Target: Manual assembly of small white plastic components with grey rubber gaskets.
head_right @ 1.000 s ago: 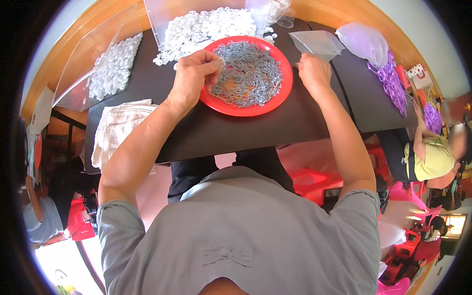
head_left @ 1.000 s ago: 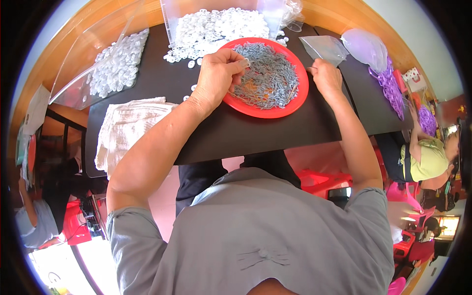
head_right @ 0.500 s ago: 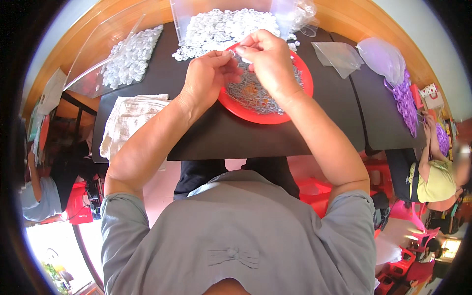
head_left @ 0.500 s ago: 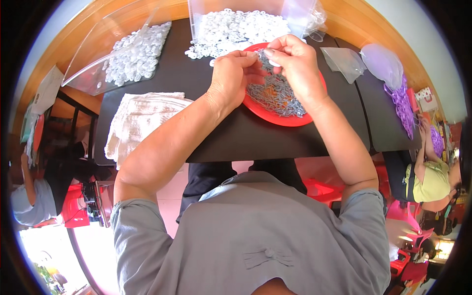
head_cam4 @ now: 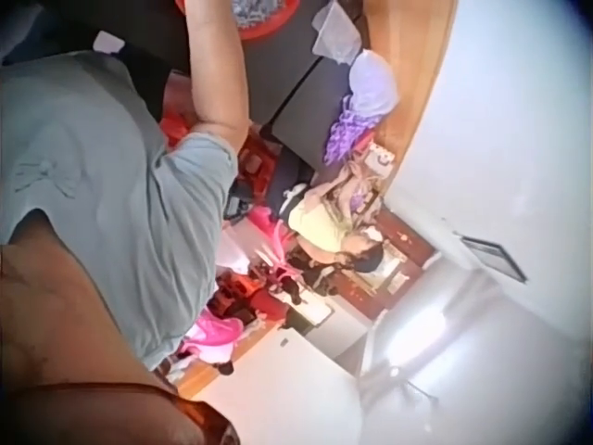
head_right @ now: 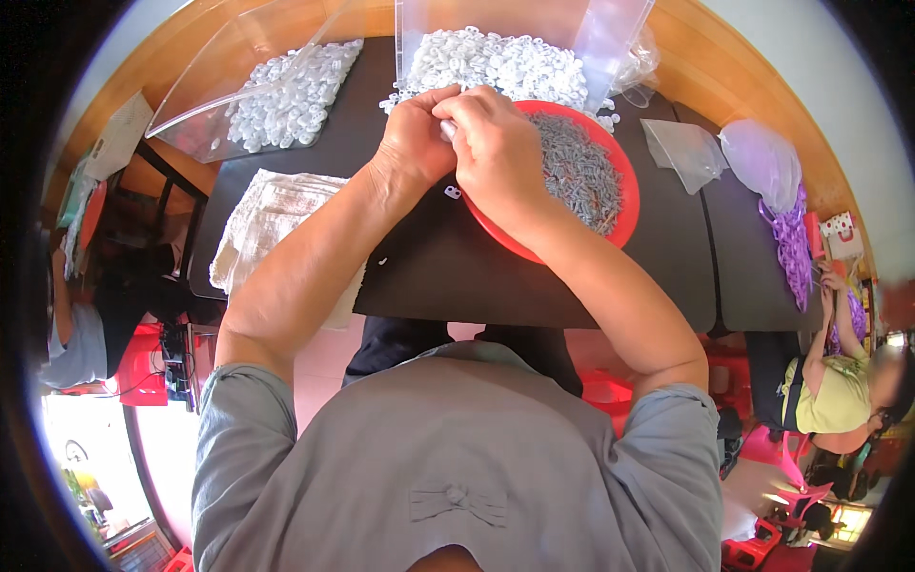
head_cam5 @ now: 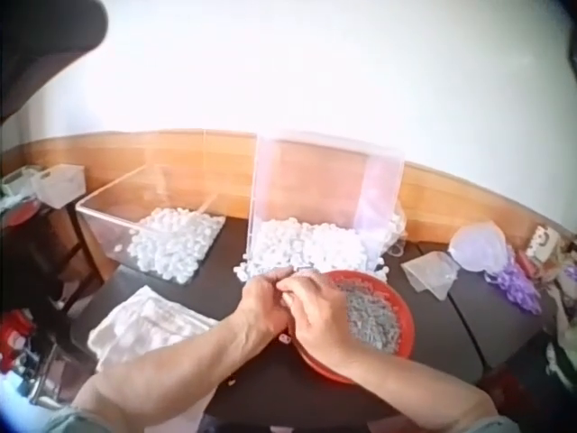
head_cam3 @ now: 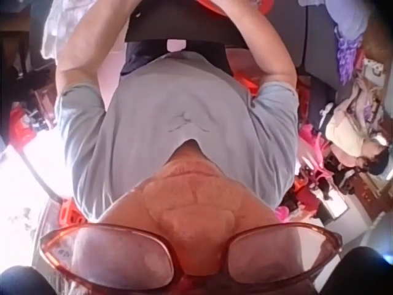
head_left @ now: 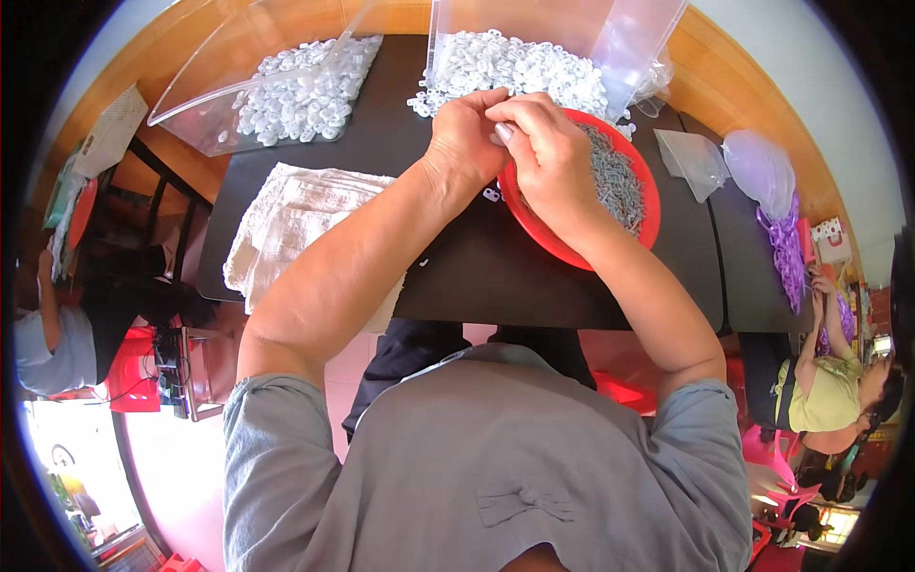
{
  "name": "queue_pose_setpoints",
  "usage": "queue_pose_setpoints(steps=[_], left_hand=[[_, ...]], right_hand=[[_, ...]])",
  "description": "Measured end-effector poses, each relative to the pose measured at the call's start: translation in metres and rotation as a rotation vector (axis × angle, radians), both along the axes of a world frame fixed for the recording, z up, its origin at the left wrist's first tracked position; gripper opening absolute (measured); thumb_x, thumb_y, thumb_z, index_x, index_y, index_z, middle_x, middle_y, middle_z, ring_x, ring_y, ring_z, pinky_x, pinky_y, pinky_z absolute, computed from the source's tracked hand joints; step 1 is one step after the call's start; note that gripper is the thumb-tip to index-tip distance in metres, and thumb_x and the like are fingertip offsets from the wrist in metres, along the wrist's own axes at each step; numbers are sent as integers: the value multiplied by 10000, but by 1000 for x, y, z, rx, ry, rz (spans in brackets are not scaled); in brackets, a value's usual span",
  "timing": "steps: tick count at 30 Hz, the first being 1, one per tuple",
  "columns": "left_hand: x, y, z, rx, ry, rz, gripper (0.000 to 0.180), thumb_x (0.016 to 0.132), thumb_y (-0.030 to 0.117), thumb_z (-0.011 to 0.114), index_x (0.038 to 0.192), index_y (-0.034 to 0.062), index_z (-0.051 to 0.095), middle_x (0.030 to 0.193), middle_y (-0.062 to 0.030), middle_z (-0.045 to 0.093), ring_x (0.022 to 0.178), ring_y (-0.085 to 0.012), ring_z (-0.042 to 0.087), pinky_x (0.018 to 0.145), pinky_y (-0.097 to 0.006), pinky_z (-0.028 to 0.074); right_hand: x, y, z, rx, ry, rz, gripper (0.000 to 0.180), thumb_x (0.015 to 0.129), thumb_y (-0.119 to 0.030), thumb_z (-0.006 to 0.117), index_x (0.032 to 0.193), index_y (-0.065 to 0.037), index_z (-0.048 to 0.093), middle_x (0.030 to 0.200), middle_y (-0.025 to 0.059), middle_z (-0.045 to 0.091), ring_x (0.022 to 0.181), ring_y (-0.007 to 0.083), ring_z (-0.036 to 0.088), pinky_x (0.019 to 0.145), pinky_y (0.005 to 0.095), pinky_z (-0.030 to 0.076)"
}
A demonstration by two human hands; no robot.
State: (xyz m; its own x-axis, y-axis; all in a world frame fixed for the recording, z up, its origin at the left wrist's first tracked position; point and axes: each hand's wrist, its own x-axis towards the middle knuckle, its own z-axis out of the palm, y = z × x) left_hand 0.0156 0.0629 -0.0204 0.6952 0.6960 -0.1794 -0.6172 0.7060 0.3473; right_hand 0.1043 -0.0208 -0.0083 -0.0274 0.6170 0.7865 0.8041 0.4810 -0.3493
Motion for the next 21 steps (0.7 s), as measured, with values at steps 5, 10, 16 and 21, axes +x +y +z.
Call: queue_pose_setpoints(steps=[5, 10, 16, 21], left_hand=[[2, -10, 9, 24, 66, -7, 194, 967, 134, 394, 957, -42, 475, 965, -208, 580, 900, -386, 616, 825, -478, 531], [-4, -3, -8, 112, 29, -52, 196, 989, 137, 396, 945, -44, 459, 1025, -241, 553, 1048, -461, 562, 844, -495, 495], [7, -10, -6, 121, 50, -57, 193, 982, 129, 390, 986, -58, 438, 1010, -256, 561, 1009, -474, 573, 827, -509, 501], [10, -11, -5, 92, 62, -35, 205, 980, 131, 390, 997, -69, 431, 1017, -264, 561, 1009, -491, 566, 835, -536, 498]], right_hand=[[-49, -71, 72, -228, 55, 602, 151, 770, -22, 662, 920, -33, 668, 910, 90, 657, 794, 258, 649, 704, 328, 509], [-70, -114, 123, -709, 238, 1434, 317, 819, -112, 565, 1103, 28, 591, 837, 113, 616, 710, 289, 596, 641, 378, 468], [-73, -146, 102, -456, 554, 1591, 360, 836, -117, 528, 1121, 100, 568, 715, 109, 563, 611, 274, 541, 556, 379, 422], [-44, -144, 151, -496, -57, 1382, 124, 765, -55, 601, 825, 53, 617, 600, 58, 475, 508, 204, 443, 476, 342, 328]])
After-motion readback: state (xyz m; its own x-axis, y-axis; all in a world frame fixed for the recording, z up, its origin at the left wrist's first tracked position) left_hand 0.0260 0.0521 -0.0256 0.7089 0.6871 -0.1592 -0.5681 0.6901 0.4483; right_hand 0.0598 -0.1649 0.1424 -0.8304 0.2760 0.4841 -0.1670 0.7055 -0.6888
